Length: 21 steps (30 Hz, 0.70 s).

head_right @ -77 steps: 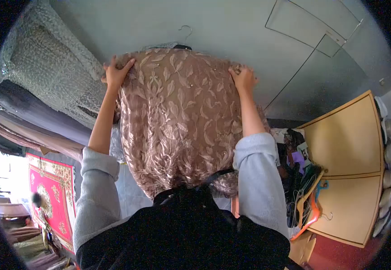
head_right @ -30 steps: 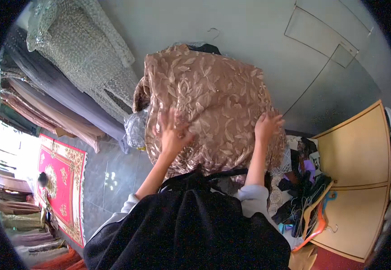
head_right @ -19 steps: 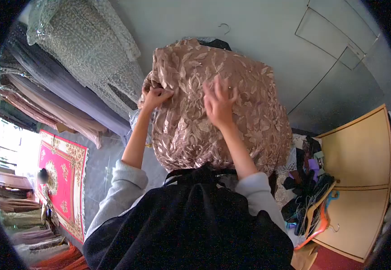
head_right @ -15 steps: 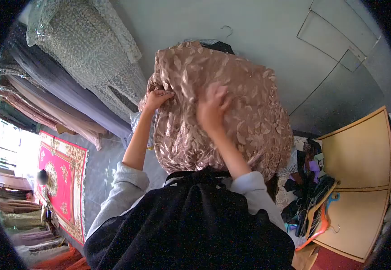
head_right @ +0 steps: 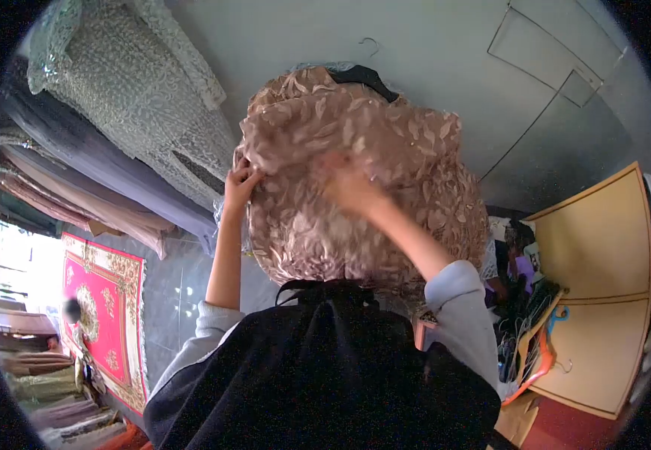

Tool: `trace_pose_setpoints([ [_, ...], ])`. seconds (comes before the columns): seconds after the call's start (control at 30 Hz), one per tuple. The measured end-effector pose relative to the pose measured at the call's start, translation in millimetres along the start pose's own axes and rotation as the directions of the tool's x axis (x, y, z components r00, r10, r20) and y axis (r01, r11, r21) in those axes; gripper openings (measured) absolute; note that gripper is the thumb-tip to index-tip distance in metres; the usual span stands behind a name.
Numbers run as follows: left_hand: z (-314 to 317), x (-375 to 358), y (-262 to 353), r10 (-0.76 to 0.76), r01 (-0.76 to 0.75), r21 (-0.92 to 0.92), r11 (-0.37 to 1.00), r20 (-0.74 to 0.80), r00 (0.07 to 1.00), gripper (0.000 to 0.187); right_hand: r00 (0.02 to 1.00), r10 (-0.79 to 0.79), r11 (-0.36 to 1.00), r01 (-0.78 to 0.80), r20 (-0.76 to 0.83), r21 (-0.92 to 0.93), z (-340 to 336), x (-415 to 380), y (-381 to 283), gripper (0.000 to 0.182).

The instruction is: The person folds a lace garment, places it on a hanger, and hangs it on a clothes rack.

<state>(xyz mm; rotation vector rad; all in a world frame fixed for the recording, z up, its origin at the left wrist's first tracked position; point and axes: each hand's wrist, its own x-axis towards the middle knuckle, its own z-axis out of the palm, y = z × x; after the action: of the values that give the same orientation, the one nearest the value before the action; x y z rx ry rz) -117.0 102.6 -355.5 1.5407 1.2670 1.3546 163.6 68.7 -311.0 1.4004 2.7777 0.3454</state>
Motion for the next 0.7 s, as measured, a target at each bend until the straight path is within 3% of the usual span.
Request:
trace_pose_setpoints([
  [0.03, -8.7, -3.4, 26.2, -0.205, 0.193, 0.098, 0.976, 0.126, 0.971, 0.029, 0.973, 0.204, 0.946, -0.168, -0.104, 0.278, -23.4, -7.9, 25.5, 0.035],
  [0.1, -7.1, -6.5, 27.5, -0.032, 0.026, 0.135, 0.991, 0.046, 0.998, 0.033, 0.742, 0.566, 0.801, -0.597, -0.360, 0.030, -57.8, -24.5, 43.8, 0.035],
  [0.13, -7.2, -8.1, 32.3, -0.094, 0.086, 0.160, 0.983, 0.038, 0.995, 0.035, 0.619, 0.621, 0.741, -0.664, -0.481, 0.101, -56.5, -26.5, 41.0, 0.038],
  [0.17, -5.5, -10.0, 37.0, -0.055, 0.054, 0.176, 0.983, 0.005, 0.998, 0.036, 0.472, 0.659, 0.675, -0.714, -0.586, 0.184, -52.3, -25.6, 32.9, 0.040],
  [0.2, -2.5, -11.0, 41.0, -0.016, 0.020, 0.193, 0.981, -0.024, 1.000, 0.038, 0.499, 0.730, 0.668, -0.667, -0.468, 0.330, -39.8, -19.3, 14.1, 0.046],
  [0.23, -0.5, -10.6, 27.7, 0.001, 0.011, 0.199, 0.980, -0.060, 0.998, 0.038, 0.703, 0.703, 0.416, -0.278, -0.112, 0.866, -62.2, -25.1, -22.9, 0.050],
  [0.27, 0.8, -10.9, 19.7, 0.045, -0.022, 0.215, 0.976, -0.099, 0.994, 0.039, 0.776, 0.126, 0.962, 0.058, -0.618, 0.269, -26.7, -38.3, -43.2, 0.052],
  [0.3, -0.3, -10.9, 16.1, 0.092, -0.059, 0.234, 0.971, -0.135, 0.986, 0.039, 0.763, -0.284, 0.953, 0.291, -0.581, -0.083, -2.2, -42.3, -47.0, 0.050],
  [0.33, -8.5, -12.0, 17.0, -0.082, 0.087, 0.066, 0.994, -0.074, 0.994, 0.040, 0.919, 0.006, 0.965, 0.099, -0.395, 0.243, 5.7, -48.8, -36.0, 0.046],
  [0.37, -11.0, -11.3, 16.7, -0.021, 0.022, 0.021, 1.000, -0.077, 0.997, 0.040, 0.963, 0.247, 0.850, -0.163, -0.107, 0.500, 11.4, -60.1, -14.9, 0.041],
  [0.4, -10.1, -13.9, 23.0, 0.015, 0.000, 0.140, 0.990, -0.101, 0.995, 0.041, 0.909, 0.382, 0.910, -0.339, -0.168, 0.239, -3.7, -72.9, 18.4, 0.034],
  [0.43, -8.5, -17.2, 29.5, 0.054, -0.021, 0.254, 0.967, -0.123, 0.991, 0.042, 0.661, 0.746, 0.619, -0.645, -0.078, 0.448, -23.1, -82.3, 48.3, 0.032],
  [0.47, -14.4, -17.4, 23.7, -0.010, 0.023, 0.277, 0.961, -0.048, 0.999, 0.037, 0.571, 0.761, 0.632, -0.759, -0.307, 0.155, 16.1, -111.3, 81.7, 0.050],
  [0.5, -12.2, -20.2, 22.4, -0.015, 0.027, 0.273, 0.962, -0.048, 0.999, 0.036, 0.350, 0.831, 0.472, -0.855, -0.433, 0.215, 18.6, -130.5, 97.9, 0.048],
  [0.53, -10.9, -21.7, 20.8, -0.019, 0.032, 0.271, 0.962, -0.051, 0.998, 0.037, 0.175, 0.941, 0.300, -0.831, -0.291, 0.468, 24.1, -147.9, 115.2, 0.048],
  [0.57, -16.1, -21.6, 11.6, -0.154, 0.146, 0.338, 0.930, -0.005, 0.988, 0.048, 0.145, 0.974, 0.219, -0.809, -0.176, 0.545, 36.7, -167.5, 129.8, 0.058],
  [0.6, -17.2, -23.9, 6.2, -0.157, 0.146, 0.339, 0.929, 0.005, 0.988, 0.048, 0.138, 0.975, 0.211, -0.814, -0.172, 0.542, 32.5, -173.5, 128.2, 0.058],
  [0.67, -16.2, -31.8, -0.8, -0.236, 0.153, 0.560, 0.814, 0.078, 0.969, 0.056, 0.195, 0.945, 0.094, -0.930, 0.261, 0.356, 15.0, -185.4, 123.0, 0.072],
  [0.7, -14.8, -37.1, 8.1, -0.287, 0.160, 0.626, 0.763, 0.107, 0.952, 0.065, 0.192, 0.946, 0.091, -0.932, 0.263, 0.351, 26.5, -190.1, 122.3, 0.072],
])
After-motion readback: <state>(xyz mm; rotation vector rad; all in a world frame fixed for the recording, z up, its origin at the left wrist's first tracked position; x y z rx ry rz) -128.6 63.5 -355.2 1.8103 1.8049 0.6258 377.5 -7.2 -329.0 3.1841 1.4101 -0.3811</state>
